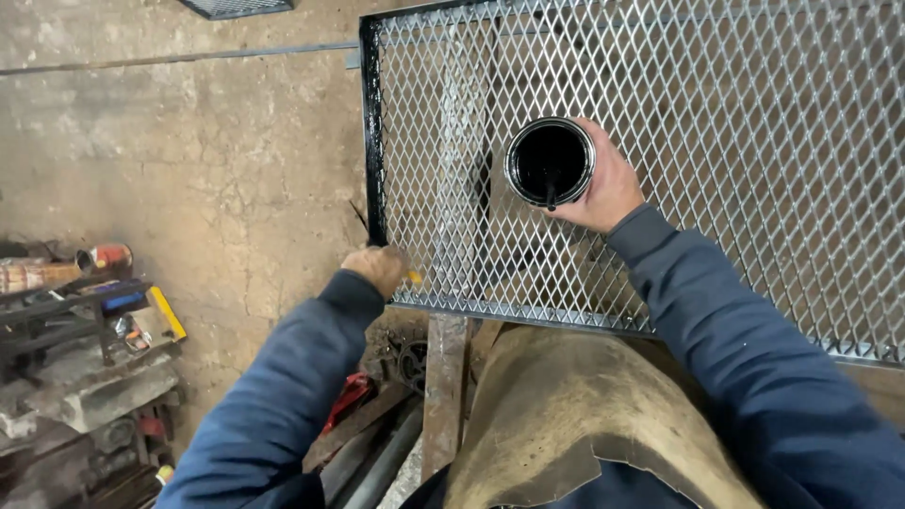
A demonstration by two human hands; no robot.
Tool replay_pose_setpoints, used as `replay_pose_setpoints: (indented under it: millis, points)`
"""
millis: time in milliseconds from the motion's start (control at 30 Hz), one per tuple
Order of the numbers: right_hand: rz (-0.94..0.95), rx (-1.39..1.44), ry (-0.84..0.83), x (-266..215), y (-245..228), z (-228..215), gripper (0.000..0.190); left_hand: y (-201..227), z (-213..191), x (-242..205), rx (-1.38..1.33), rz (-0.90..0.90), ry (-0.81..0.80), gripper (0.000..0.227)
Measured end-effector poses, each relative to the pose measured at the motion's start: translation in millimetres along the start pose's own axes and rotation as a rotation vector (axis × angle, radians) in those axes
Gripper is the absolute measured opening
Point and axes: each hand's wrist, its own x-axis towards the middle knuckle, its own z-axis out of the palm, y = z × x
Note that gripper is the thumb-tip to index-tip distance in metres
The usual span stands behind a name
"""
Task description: Painting a large metal mesh grate with black paint using a brush.
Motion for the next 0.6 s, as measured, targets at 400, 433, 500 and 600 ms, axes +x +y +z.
replay_pose_setpoints:
  millis: [400,433,500,600]
  points:
    - [-0.014,0.020,0.016,-1.8,-0.3,0.8,0.118,-50.8,-66.1,51.9,-0.122,-0.114,0.436,0.016]
    - [-0.011,0.028,0.013,-1.1,-0.7,-0.1,0.118,-43.1,-66.7,44.9,0.012,-0.047,0.432,0.017]
    - [-0.006,0.028,0.008,-0.3,-1.0,-0.4,0.117,-36.5,-17.8,38.6,0.053,-0.024,0.315,0.017]
    - [0.009,0.025,0.001,0.9,-1.1,-0.5,0.118,-28.4,18.8,23.6,0.073,0.041,0.203,0.019]
